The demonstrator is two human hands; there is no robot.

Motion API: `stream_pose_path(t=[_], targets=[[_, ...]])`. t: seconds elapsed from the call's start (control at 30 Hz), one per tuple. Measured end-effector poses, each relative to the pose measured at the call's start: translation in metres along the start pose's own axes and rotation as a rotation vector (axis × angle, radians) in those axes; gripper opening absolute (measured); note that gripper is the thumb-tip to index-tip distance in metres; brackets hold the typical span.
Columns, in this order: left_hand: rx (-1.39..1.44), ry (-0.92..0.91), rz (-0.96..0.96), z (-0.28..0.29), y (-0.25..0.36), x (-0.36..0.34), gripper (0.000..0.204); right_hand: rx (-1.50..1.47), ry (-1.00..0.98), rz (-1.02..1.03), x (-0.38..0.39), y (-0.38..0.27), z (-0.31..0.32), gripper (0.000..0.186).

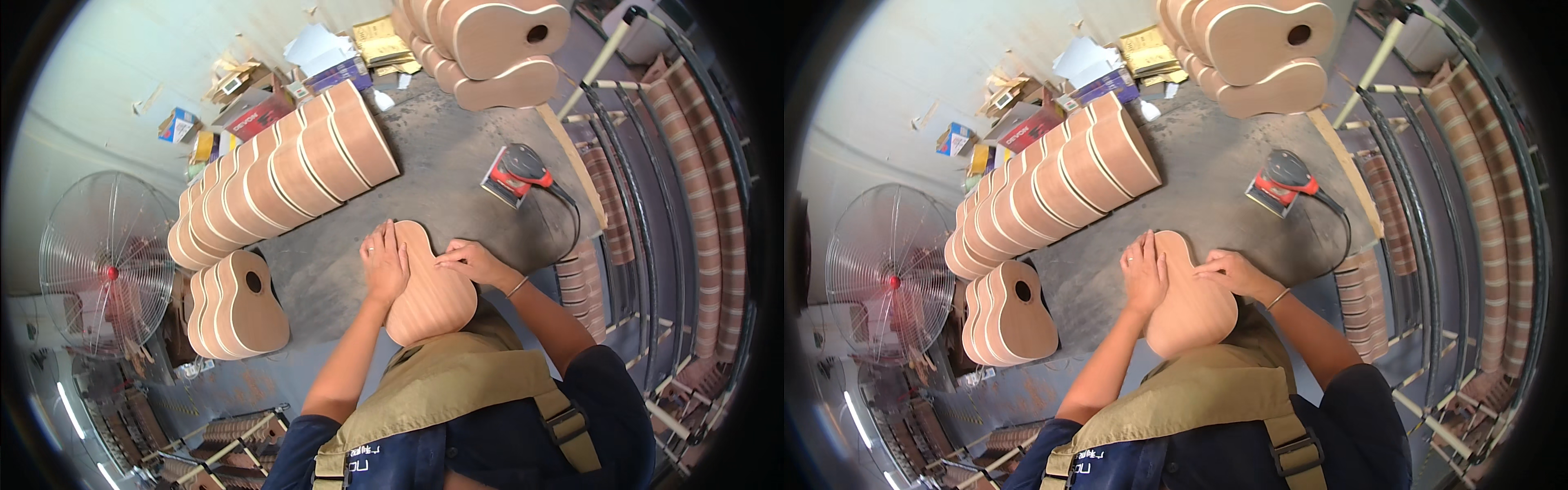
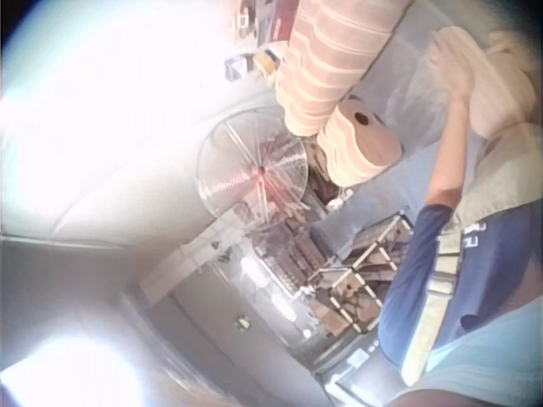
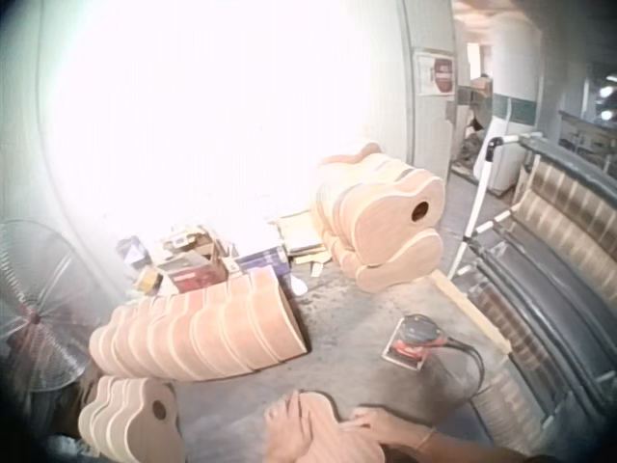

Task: The person sands the edges and surfaces of wooden guitar bodies using a handheld sanding tool. They repeatedly pick up guitar bodies from a stack, sand them, and place them on a rack.

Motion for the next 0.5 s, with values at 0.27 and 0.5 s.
stream_pose_path(t=[0.27, 0.5], targets=[[-0.083, 0.057, 0.004, -0.011, -0.005, 0.001, 0.055, 0.044, 0.636, -0.193, 0.111, -0.013, -0.090, 0.018], [-0.148, 0.012, 0.023, -0.003, -0.002, -0.007, 0.051, -0.303, 0.196, 0.046, 0.117, -0.053, -0.209, 0.020]])
Point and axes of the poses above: each hand's wrist, its own x-axis away from the middle knuckle, its own z-axis out of the back of the hand, y = z × x, the point moved 2 cm from there along -x, towards the middle knuckle, and after that the axes turned 13 degrees about -y, right-handed, at the moved point
